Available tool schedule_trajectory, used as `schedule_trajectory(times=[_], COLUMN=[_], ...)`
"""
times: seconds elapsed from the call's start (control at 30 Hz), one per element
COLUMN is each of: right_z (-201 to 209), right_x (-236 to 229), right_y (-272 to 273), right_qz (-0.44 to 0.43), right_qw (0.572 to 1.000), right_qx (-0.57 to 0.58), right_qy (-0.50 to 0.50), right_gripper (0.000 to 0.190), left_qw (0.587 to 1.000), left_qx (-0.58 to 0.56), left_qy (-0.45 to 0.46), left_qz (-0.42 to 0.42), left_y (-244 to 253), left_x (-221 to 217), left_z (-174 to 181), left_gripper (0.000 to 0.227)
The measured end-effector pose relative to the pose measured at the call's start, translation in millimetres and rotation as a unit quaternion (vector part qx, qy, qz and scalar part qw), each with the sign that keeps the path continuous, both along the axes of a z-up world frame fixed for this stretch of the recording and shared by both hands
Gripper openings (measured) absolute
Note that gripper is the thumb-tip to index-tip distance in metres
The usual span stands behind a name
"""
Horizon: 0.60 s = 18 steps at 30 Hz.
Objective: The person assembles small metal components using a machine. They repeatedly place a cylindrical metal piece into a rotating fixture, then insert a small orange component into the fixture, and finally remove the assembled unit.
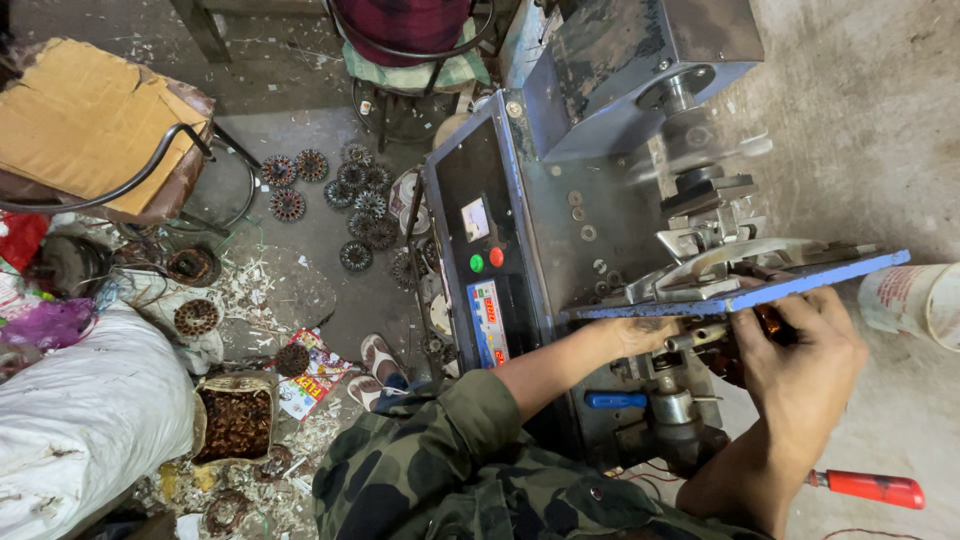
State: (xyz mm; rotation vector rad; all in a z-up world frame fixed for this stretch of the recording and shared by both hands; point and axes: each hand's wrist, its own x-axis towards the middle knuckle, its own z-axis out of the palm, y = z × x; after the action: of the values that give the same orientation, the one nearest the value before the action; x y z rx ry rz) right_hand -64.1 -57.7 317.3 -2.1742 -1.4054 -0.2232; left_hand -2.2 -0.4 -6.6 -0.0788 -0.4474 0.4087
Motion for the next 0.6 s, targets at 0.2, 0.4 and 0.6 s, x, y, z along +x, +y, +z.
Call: schedule_trajectory(times=[0.2,0.4,0.6], right_z=[2,8,17], right_x=[1,-8,-22], right_y=[1,4,15], right_qz=[0.004,-0.015,-0.011], right_qw=[1.0,1.0,1.0], right_qx=[-0.003,-0.011,0.009], right_qy=[-0.003,0.011,0.028], right_gripper=[0.028,0.028,0.024], left_qw=[0.96,0.979,0.935], left_qx=[-0.226,-0.147,-0.262], left_qy=[-0.065,0.121,-0.105], left_qz=[-0.15,-0.069,-0.214], left_y=[-3,-3,9], left_x=[26,2,-10], left_z=[-44,-8,0], left_gripper=[0.017,0.016,0.027])
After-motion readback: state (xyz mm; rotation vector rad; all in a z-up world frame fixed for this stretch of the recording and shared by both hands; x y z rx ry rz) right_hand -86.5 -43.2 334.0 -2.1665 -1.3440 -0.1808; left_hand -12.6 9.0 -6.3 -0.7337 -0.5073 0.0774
